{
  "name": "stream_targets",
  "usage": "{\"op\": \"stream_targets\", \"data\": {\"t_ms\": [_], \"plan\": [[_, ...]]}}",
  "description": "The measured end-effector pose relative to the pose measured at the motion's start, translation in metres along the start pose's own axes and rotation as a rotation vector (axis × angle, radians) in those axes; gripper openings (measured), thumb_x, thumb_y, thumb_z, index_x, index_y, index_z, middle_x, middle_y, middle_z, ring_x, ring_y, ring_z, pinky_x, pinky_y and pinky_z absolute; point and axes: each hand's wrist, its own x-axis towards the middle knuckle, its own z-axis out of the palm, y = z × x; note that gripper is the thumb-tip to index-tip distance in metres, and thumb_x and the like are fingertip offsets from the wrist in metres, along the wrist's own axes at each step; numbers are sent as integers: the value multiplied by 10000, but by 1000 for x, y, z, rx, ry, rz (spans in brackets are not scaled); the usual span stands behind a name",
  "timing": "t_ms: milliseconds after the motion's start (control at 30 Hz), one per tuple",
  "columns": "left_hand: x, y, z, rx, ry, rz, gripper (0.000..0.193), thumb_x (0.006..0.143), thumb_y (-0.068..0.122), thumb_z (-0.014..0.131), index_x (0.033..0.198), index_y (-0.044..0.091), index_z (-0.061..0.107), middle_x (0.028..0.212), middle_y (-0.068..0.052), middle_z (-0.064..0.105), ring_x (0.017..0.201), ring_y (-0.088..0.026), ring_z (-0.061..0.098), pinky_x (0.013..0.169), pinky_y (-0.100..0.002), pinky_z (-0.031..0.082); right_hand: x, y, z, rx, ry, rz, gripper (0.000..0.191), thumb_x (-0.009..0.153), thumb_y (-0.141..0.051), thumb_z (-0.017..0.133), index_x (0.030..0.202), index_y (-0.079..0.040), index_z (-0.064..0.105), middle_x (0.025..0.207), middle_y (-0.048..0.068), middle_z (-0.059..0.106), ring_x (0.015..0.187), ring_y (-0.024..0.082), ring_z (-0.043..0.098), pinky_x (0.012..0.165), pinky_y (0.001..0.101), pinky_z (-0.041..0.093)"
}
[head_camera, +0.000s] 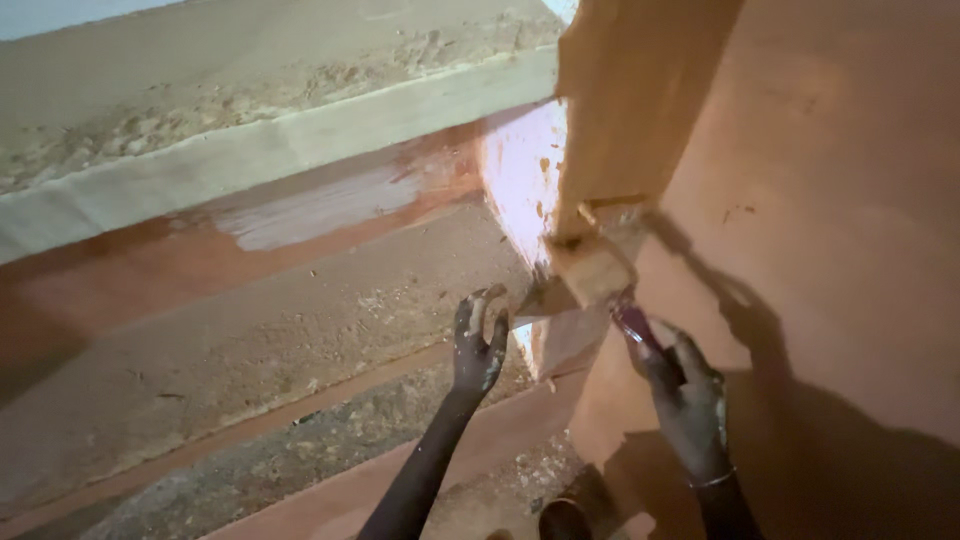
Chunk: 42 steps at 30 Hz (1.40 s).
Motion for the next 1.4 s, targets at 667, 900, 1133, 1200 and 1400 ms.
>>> {"op": "stream_targets", "data": {"t_ms": [667,900,1133,1200,1400], "plan": [[-12,-67,27,-96,-19,186,482,992,90,619,1438,-3,462,1389,-271,550,1282,-470,510,1084,-526,420,-17,2,18,-108,-10,72,379,993,-269,593,1347,-149,658,785,24,744,502,140,588,469,316,484],[3,-37,14,-141,-81,83,386,987,83,584,1369,32,572,1311,-223,627,1244,-419,572,1078,-492,439,-27,13,21,-4,49,23,397,995,-241,601,1372,-115,620,997,63,754,685,116,656,595,298,537],[-2,-33,30,-123,55,237,402,1043,110,607,1411,1,487,1348,-249,591,1252,-437,543,1084,-496,434,-30,38,3,-188,-108,46,372,955,-240,616,1304,-126,675,1024,160,750,836,284,735,688,395,562],[-5,-31,33,-86,18,126,370,1013,106,617,1365,19,545,1320,-250,607,1242,-446,556,1074,-502,440,-20,29,-8,-77,-68,4,338,989,-263,613,1288,-117,666,1010,135,755,851,200,745,693,345,560],[-6,-15,41,-25,1,36,354,991,107,627,1334,25,598,1308,-255,624,1228,-457,564,1053,-510,444,27,-3,-28,100,71,42,388,1031,-299,634,1372,-116,659,862,35,670,704,80,537,632,264,460]]}}
